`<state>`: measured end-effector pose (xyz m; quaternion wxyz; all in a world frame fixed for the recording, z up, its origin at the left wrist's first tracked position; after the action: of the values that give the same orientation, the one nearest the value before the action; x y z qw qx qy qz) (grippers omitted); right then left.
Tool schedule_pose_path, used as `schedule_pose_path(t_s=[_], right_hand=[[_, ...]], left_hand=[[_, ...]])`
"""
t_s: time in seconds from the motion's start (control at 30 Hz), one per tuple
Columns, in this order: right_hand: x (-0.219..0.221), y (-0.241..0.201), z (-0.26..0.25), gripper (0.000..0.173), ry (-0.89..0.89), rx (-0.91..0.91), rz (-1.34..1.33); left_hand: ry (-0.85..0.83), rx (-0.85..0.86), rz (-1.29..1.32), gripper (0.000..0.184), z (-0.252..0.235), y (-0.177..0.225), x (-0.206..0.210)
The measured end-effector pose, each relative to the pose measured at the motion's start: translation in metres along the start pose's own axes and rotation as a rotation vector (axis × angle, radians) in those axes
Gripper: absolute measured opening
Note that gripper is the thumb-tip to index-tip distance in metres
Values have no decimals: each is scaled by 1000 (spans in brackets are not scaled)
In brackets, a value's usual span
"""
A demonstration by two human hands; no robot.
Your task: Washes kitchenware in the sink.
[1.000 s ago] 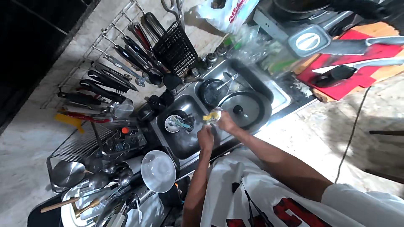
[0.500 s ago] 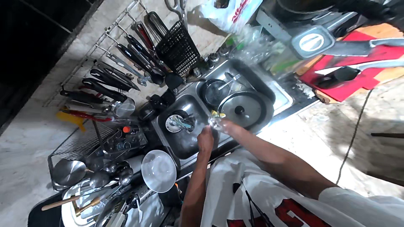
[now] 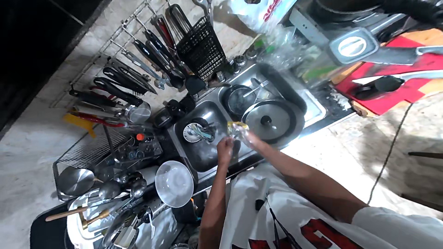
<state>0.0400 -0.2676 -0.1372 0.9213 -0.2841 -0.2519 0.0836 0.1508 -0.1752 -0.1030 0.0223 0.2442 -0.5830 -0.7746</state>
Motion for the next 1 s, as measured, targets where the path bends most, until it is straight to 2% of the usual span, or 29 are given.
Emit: schedule_pose_path(t_s=[0.13, 0.2, 0.27, 0.37, 0.47, 0.53, 0.7, 0.73, 0.8, 0.9, 0.93, 1.0], right_hand=[[17, 9, 7, 51, -22, 151, -178], [25, 8, 18, 50, 22, 136, -88], [35, 9, 23, 42, 43, 112, 29], [36, 10, 15, 40, 25, -26, 227], [32, 12, 13, 35, 57, -86, 304], [28, 13, 13, 38, 66, -27, 378], [32, 13, 9, 40, 90, 45, 758], [35, 14, 10, 40, 70, 98, 729], [41, 20, 10, 41, -63, 184, 488], [46, 32, 5, 51, -247, 300, 153], [46, 32, 4, 49, -238, 308, 124], [48, 29, 8, 36, -182, 274, 243]], left_hand=[[222, -43, 61, 31, 6, 0, 10], [344, -85, 124, 41, 10, 2, 20], [448, -141, 244, 48, 10, 1, 28], [463, -169, 434, 57, 8, 3, 38], [526, -129, 271, 54, 3, -3, 29], [460, -99, 148, 56, -4, -7, 12], [256, -77, 338, 39, -19, -30, -15], [238, -65, 314, 37, -20, -34, -19], [236, -51, 244, 34, -21, -37, -27], [316, -79, 167, 32, -18, -44, -38], [325, -89, 177, 32, -18, -45, -40], [309, -93, 239, 30, -17, -45, -43]])
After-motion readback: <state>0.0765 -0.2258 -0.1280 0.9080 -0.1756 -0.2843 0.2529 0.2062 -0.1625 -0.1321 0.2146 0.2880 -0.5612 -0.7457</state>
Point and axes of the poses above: each hand's wrist, its own z-axis away from the middle knuckle, its own x-axis out of the palm, y = z × x, the point moved 5 cm from there along -z, towards the middle knuckle, and after that the axes turned 12 degrees about x, right-handed, at the moved point
